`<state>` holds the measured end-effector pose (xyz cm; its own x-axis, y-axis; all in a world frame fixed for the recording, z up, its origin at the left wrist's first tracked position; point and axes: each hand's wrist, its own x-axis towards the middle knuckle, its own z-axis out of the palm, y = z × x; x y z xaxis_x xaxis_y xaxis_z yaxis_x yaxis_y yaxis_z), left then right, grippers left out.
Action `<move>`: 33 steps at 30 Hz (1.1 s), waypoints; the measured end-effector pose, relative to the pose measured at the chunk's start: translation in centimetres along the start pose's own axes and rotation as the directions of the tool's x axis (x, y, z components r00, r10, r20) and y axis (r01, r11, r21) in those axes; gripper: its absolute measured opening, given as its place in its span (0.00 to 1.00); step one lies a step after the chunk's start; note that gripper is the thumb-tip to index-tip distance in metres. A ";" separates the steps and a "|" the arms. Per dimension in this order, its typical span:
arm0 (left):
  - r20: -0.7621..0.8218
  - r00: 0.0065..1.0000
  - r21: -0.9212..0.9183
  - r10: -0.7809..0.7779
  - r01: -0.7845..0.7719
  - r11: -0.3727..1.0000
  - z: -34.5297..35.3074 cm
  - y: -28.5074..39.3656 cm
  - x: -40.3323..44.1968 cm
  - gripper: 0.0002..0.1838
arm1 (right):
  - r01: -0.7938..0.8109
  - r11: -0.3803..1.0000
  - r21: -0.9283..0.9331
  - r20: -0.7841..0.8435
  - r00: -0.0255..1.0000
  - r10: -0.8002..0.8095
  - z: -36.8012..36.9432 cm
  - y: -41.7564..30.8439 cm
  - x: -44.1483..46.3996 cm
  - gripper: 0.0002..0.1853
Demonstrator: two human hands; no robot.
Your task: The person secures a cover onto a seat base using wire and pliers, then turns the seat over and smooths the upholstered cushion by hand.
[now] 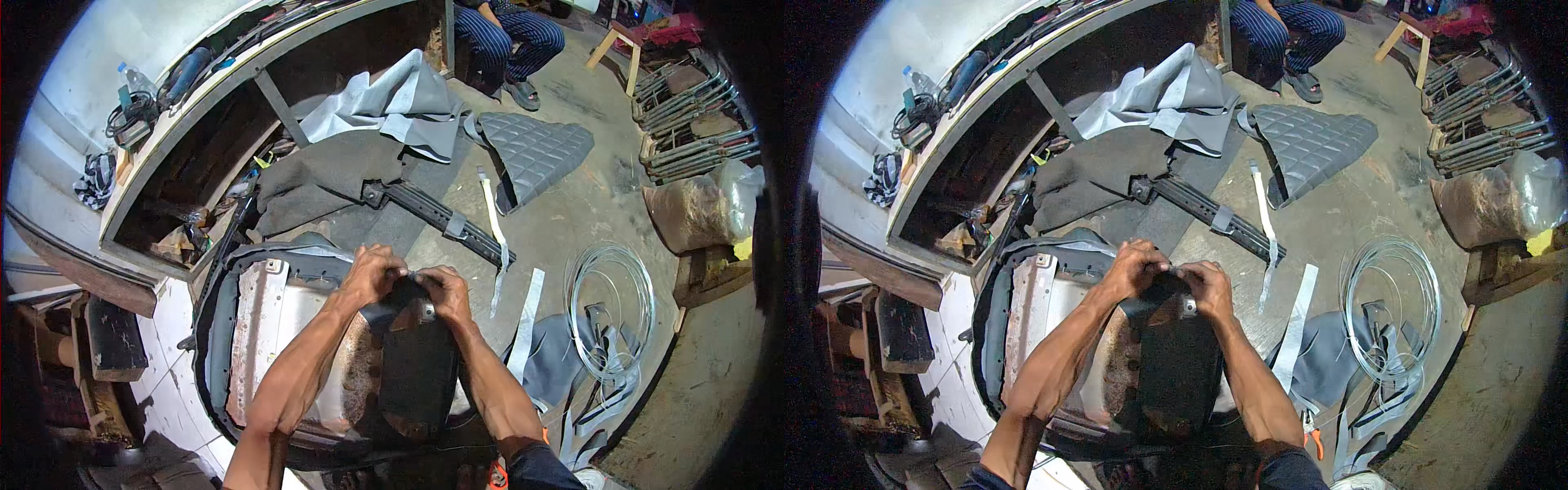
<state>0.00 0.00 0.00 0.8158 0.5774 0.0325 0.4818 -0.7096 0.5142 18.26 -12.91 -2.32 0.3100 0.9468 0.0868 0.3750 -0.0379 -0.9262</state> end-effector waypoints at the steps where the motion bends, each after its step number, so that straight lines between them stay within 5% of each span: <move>1: -0.012 1.000 -0.038 0.001 -0.002 0.999 0.4 0.6 0.1 0.18 | 0.012 1.000 -0.008 -0.002 1.000 -0.012 -0.6 0.2 -0.3 0.08; 7: -0.056 0.991 0.070 -0.123 0.127 0.989 -1.1 3.5 1.1 0.07 | 0.102 0.994 0.050 -0.069 0.993 -0.098 0.5 -0.4 -0.1 0.10; 9: -0.077 0.984 0.018 -0.162 0.164 0.986 -0.4 2.3 1.4 0.06 | -0.165 0.972 0.166 -0.075 0.981 0.179 0.1 -1.7 -0.4 0.11; 11: -0.103 0.990 0.010 -0.099 0.101 0.995 -0.3 1.6 1.4 0.04 | -0.142 0.977 0.162 -0.144 0.976 0.165 0.6 0.0 -0.6 0.12; 14: -0.120 0.992 0.060 -0.028 0.035 0.998 -0.1 1.4 1.0 0.01 | -0.066 0.995 0.073 -0.141 0.987 0.076 0.6 0.3 -0.6 0.10; 18: -0.017 0.998 0.035 -0.058 0.059 0.998 -0.5 1.2 1.2 0.04 | -0.142 0.980 0.139 -0.059 0.987 0.151 0.2 -0.6 0.5 0.08; 23: 0.007 0.990 0.128 -0.142 0.140 0.982 0.1 1.5 1.9 0.06 | -0.081 0.995 -0.065 -0.109 0.991 0.073 1.0 -0.4 0.8 0.07; 29: 0.010 0.997 0.090 -0.071 0.070 0.993 -1.2 2.6 1.3 0.05 | -0.170 0.941 0.293 -0.062 0.979 0.196 0.1 2.4 -0.8 0.12; 31: 0.024 0.994 0.109 -0.110 0.106 0.988 -1.2 3.1 1.3 0.05 | -0.304 0.925 0.226 -0.145 0.929 0.341 -1.2 1.3 -1.5 0.13; 33: 0.044 0.983 0.154 -0.180 0.171 0.973 -1.4 3.5 1.7 0.06 | -0.130 0.991 0.026 -0.355 0.926 0.131 -2.8 1.1 -3.4 0.13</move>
<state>2.63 -0.93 3.05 0.7291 0.6774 -0.0981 0.6578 -0.6539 0.3737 20.03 -17.01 -2.60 0.6459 0.7582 0.0890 0.3086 -0.1527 -0.9388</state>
